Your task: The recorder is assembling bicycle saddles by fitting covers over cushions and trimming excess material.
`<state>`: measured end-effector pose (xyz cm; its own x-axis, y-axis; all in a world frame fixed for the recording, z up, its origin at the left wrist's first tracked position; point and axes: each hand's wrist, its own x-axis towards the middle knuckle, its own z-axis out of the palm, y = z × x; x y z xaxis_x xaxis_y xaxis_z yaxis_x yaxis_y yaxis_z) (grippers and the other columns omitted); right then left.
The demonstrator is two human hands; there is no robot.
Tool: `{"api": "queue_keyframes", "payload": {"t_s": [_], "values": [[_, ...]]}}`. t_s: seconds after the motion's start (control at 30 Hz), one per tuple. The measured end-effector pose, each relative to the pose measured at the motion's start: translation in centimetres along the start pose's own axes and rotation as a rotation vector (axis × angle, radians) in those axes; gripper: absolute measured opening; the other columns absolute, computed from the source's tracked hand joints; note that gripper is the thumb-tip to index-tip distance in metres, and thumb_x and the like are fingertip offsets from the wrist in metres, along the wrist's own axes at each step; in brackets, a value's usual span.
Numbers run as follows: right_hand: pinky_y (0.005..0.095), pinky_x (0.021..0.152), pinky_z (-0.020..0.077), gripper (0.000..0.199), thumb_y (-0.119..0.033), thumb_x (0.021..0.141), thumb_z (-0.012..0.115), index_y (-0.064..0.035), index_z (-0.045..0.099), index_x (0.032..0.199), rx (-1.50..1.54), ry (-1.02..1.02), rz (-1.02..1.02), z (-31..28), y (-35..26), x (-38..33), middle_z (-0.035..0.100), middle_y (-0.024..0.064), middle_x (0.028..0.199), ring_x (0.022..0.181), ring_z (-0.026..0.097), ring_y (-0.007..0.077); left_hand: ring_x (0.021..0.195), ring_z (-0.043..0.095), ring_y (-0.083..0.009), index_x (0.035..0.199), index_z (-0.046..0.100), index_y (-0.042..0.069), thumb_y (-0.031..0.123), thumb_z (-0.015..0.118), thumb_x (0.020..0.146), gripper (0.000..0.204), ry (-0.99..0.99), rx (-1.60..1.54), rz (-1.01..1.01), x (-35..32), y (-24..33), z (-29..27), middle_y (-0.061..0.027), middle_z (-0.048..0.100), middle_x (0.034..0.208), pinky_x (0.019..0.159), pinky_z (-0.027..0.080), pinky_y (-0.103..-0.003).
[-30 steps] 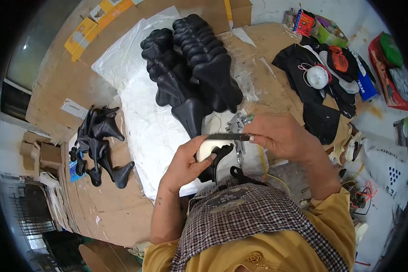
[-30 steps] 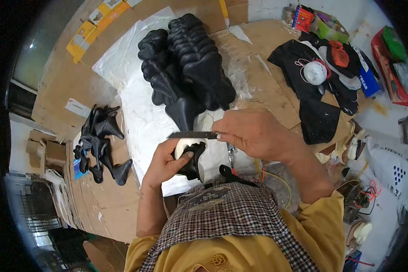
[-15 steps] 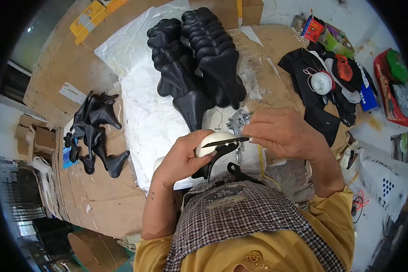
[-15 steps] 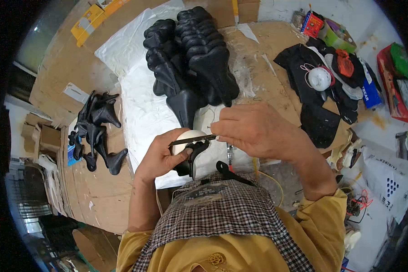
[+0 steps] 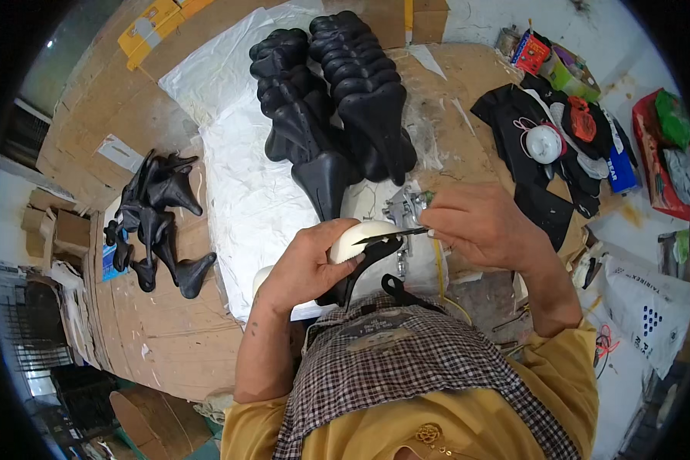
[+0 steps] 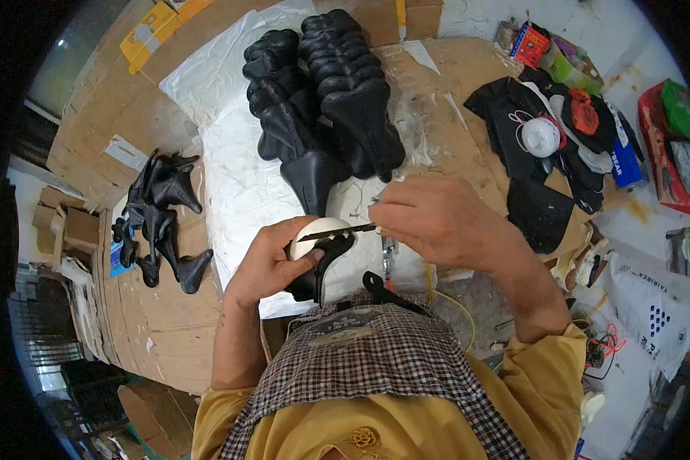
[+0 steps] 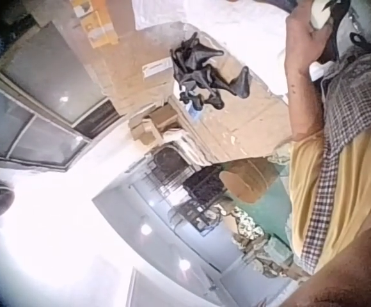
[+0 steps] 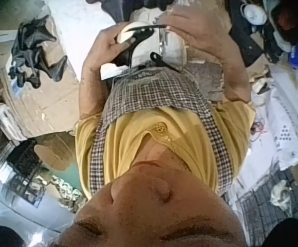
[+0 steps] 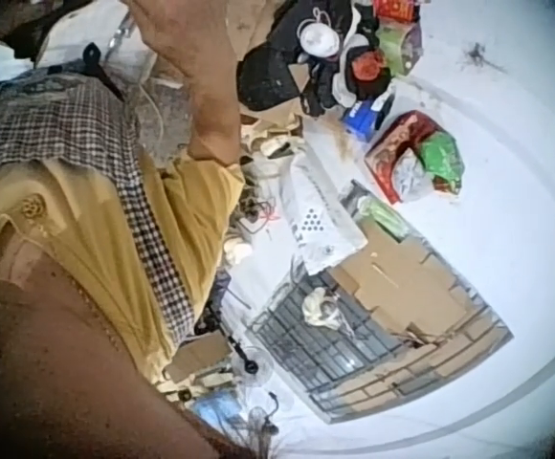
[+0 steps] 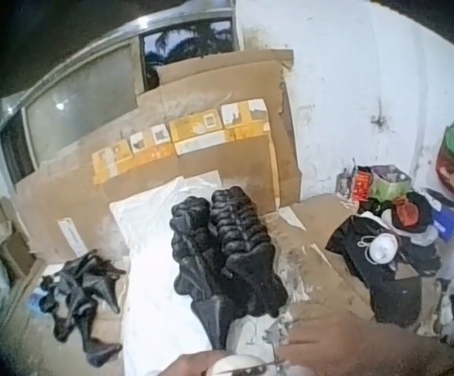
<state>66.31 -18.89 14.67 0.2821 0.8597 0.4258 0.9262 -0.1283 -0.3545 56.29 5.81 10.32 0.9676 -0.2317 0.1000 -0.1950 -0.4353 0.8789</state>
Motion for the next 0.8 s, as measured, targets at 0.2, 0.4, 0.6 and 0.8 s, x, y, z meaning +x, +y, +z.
{"api": "queue_keyframes", "payload": {"t_s": [0.2,0.4,0.6,0.8], "values": [[0.0353,0.055,0.0434,0.019,-0.006,0.07,0.066,-0.0031,0.058,0.087,-0.039,0.016,0.027,0.3,0.3,-0.9,0.053,0.0081,0.078,0.067,0.056,0.0266,0.079,0.061,-0.0253,0.107,0.058,-0.001,0.003,0.068,0.072,0.037,0.028,0.004,-0.055,-0.2,-0.1,0.1,-0.0156,0.063,0.093,0.072,0.048,-0.031],[0.0355,0.055,0.0423,0.014,-0.007,0.072,0.061,-0.0059,0.054,0.083,-0.152,0.033,0.02,0.1,0.5,-0.6,0.047,0.0065,0.072,0.066,0.054,0.024,0.078,0.062,-0.0273,0.107,0.058,0.0,0.004,0.068,0.074,0.035,0.019,0.049,-0.094,0.3,-0.4,0.0,-0.0171,0.063,0.093,0.072,0.048,-0.031],[0.0343,0.054,0.0436,0.013,-0.005,0.07,0.059,-0.0064,0.053,0.081,-0.184,-0.069,-0.038,-0.4,0.4,1.2,0.047,0.005,0.071,0.065,0.053,0.0221,0.079,0.062,-0.0311,0.106,0.058,0.0,0.004,0.067,0.073,0.035,0.056,0.101,-0.061,0.7,-0.3,-0.1,-0.0179,0.063,0.093,0.071,0.048,-0.032],[0.0341,0.056,0.0451,0.014,-0.007,0.071,0.061,-0.0059,0.056,0.083,-0.204,-0.101,-0.028,0.4,1.5,0.3,0.052,0.0044,0.073,0.065,0.056,0.0223,0.079,0.061,-0.0325,0.106,0.058,0.0,0.004,0.067,0.073,0.035,0.099,0.197,-0.049,0.0,-0.9,-0.4,-0.0181,0.063,0.091,0.071,0.048,-0.033]]}}
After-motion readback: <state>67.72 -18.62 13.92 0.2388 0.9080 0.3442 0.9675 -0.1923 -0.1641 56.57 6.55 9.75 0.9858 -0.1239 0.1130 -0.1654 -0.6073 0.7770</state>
